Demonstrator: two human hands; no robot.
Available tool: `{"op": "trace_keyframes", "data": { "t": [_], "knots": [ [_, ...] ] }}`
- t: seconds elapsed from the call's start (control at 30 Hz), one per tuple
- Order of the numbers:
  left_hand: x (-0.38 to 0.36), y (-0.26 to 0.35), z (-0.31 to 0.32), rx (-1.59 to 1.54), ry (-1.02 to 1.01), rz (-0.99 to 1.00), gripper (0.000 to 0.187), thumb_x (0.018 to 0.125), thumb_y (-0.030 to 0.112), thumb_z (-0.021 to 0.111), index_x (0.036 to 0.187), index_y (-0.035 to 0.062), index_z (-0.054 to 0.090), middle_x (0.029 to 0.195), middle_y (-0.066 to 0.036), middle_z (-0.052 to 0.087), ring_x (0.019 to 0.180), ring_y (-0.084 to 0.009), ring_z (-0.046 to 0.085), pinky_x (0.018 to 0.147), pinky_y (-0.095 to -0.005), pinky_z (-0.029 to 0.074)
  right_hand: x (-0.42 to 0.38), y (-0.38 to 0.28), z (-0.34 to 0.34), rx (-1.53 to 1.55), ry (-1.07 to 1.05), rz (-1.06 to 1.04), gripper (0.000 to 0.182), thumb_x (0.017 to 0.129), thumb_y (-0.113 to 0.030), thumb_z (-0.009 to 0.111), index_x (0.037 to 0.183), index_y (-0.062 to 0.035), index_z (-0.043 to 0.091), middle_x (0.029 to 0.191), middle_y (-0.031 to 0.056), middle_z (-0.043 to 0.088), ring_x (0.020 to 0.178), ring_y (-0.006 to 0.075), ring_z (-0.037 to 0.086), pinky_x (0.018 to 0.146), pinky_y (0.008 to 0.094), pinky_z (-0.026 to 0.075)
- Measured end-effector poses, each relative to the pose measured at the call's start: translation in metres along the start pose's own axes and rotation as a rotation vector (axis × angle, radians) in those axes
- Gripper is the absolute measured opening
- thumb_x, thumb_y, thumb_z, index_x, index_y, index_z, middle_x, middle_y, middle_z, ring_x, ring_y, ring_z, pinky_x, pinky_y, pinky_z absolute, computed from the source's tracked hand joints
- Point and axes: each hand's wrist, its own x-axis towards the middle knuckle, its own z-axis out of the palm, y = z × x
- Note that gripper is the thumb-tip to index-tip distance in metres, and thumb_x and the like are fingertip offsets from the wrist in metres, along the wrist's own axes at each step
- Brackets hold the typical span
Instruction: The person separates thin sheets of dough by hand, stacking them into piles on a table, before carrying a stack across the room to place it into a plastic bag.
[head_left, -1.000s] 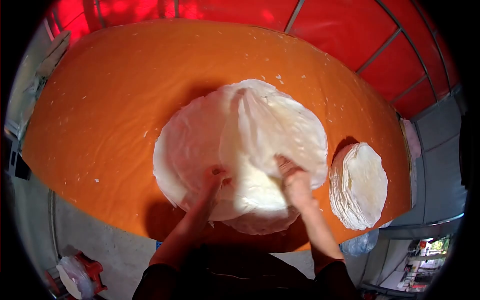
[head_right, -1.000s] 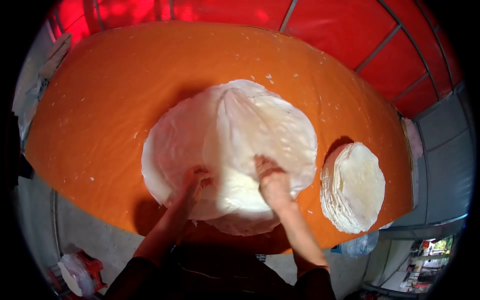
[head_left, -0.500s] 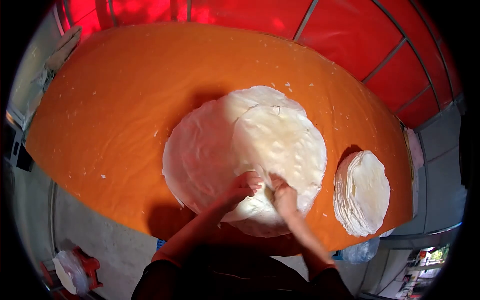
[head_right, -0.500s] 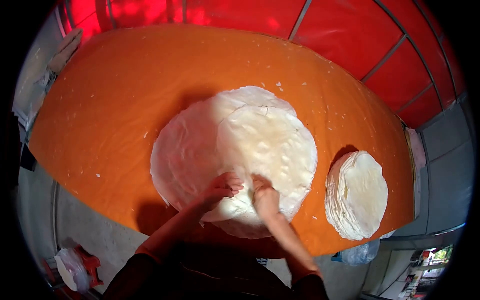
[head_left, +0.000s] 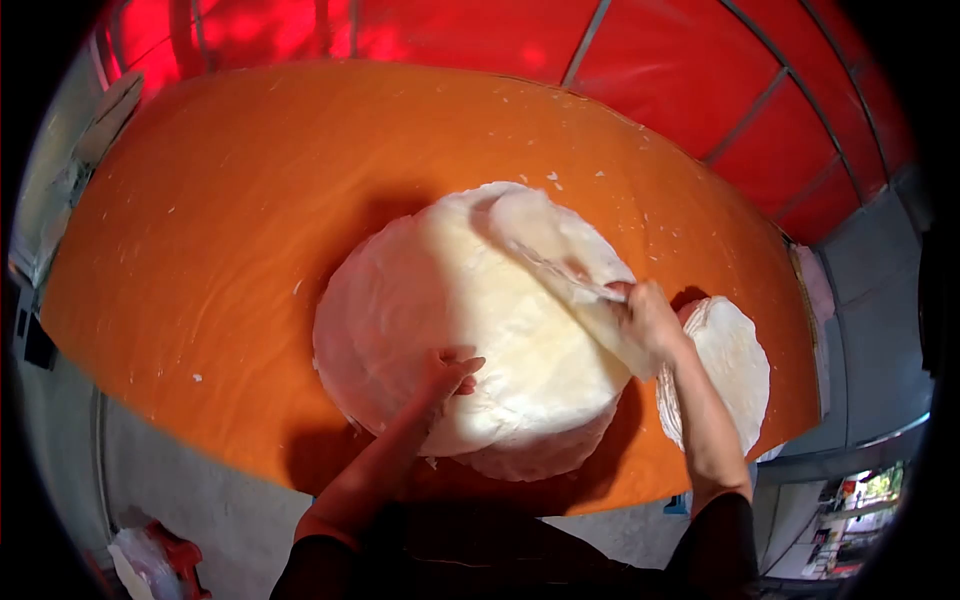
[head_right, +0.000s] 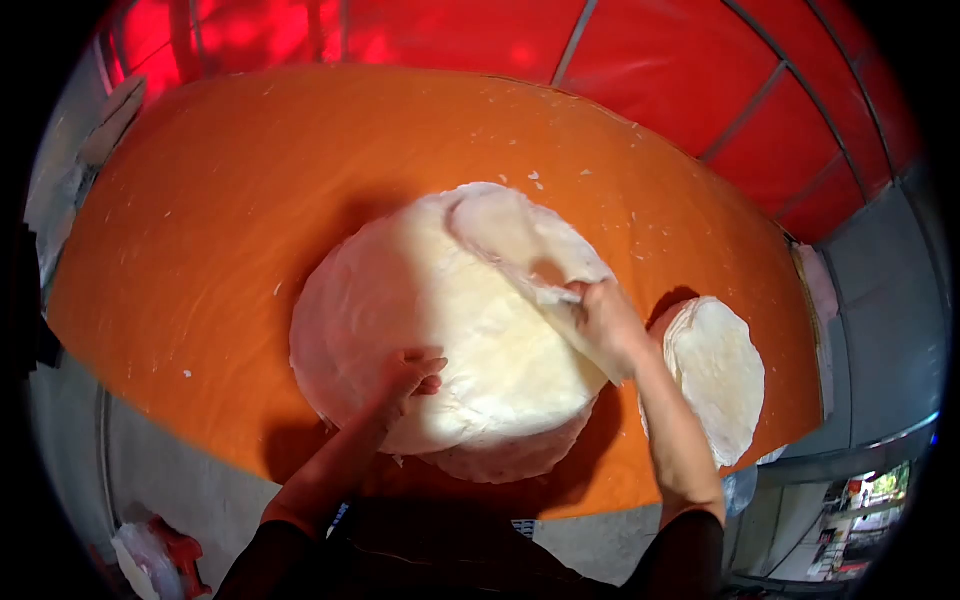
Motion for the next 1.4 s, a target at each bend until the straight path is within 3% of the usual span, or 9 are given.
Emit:
{"op": "trace_keyframes", "data": {
  "t": [0.13,0.3,0.37,0.6,0.7,0.9,1.07,1.23,1.4],
  "knots": [
    [0.021,-0.001,-0.003,0.196,-0.142,0.072,0.011,0.07,0.004,0.062,0.067,0.0012,0.051,0.057,-0.009,0.052,0.036,-0.0152,0.046,0.032,-0.0266,0.039,0.034,0.108,-0.078,-0.019,0.215,0.247,0.01,0.067,-0.004,0.063,0.064,0.0013,0.055,0.059,-0.0014,0.049,0.058,0.0085,0.044,0.047,0.0304,0.039],
    [0.015,-0.019,0.002,-0.057,-0.049,0.104,0.015,0.07,0.0,0.06,0.061,0.0006,0.048,0.061,-0.01,0.055,0.043,-0.0154,0.051,0.034,-0.0261,0.039,0.055,-0.002,-0.195,-0.567,0.286,0.032,0.006,0.07,0.005,0.052,0.074,0.0082,0.054,0.063,0.0199,0.03,0.053,0.012,0.045,0.047,0.0295,0.041],
    [0.017,-0.025,0.003,-0.122,-0.06,0.056,0.013,0.07,0.0,0.059,0.062,0.0002,0.049,0.062,-0.01,0.055,0.045,-0.0158,0.053,0.036,-0.0262,0.042,0.046,0.002,-0.176,-0.337,0.177,0.058,0.019,0.066,0.006,0.045,0.079,0.0059,0.059,0.06,0.0086,0.049,0.051,0.0139,0.048,0.047,0.0285,0.041],
    [0.007,-0.013,-0.005,0.009,-0.131,0.073,0.009,0.074,0.006,0.058,0.068,0.0001,0.056,0.064,-0.01,0.056,0.051,-0.017,0.056,0.05,-0.0272,0.049,-0.01,-0.006,0.027,-0.451,-0.439,-0.077,0.012,0.072,-0.003,0.053,0.08,-0.0011,0.062,0.069,0.0171,0.061,0.068,0.0287,0.061,0.065,0.0378,0.049],
    [0.015,-0.015,-0.004,-0.108,-0.132,-0.027,0.012,0.076,0.011,0.057,0.069,0.0007,0.057,0.063,-0.01,0.057,0.052,-0.0169,0.056,0.049,-0.027,0.048,-0.002,0.042,0.026,-0.046,-0.462,0.258,0.011,0.071,-0.005,0.056,0.078,-0.0001,0.062,0.068,0.0173,0.06,0.066,0.0312,0.059,0.062,0.0385,0.047],
    [0.011,0.014,-0.003,0.304,-0.109,-0.12,0.016,0.078,0.015,0.054,0.07,0.0015,0.057,0.062,-0.009,0.057,0.05,-0.0164,0.055,0.043,-0.0273,0.042,-0.017,-0.075,-0.006,-0.604,-0.183,0.161,0.009,0.069,-0.008,0.057,0.073,-0.0006,0.061,0.067,0.0137,0.062,0.061,0.0251,0.06,0.052,0.0379,0.048],
    [0.016,0.003,-0.005,0.16,-0.144,0.028,0.015,0.079,0.014,0.051,0.07,0.0021,0.055,0.06,-0.009,0.056,0.045,-0.0159,0.05,0.04,-0.0277,0.038,-0.078,-0.058,0.166,-0.507,-0.086,-0.03,0.045,0.077,-0.02,0.05,0.108,0.0128,0.047,0.099,0.0257,0.055,0.095,0.0345,0.054,0.072,0.0441,0.046],
    [0.016,0.001,0.0,-0.02,-0.168,0.041,0.015,0.08,0.014,0.049,0.073,0.0025,0.054,0.06,-0.009,0.055,0.049,-0.0171,0.051,0.044,-0.0286,0.04,-0.087,-0.072,0.18,-0.275,0.113,0.041,0.062,0.084,-0.038,0.048,0.121,0.0097,0.037,0.123,0.0285,0.041,0.115,0.0389,0.04,0.093,0.0501,0.029],
    [0.015,0.001,-0.01,-0.175,-0.175,-0.147,0.017,0.081,0.019,0.052,0.083,0.0019,0.052,0.069,-0.01,0.056,0.056,-0.0176,0.054,0.051,-0.0288,0.045,-0.07,-0.04,0.165,-0.199,-0.088,0.104,0.034,0.081,-0.01,0.051,0.112,0.0045,0.049,0.109,0.0198,0.054,0.097,0.0286,0.056,0.079,0.0373,0.046]
  ]
}}
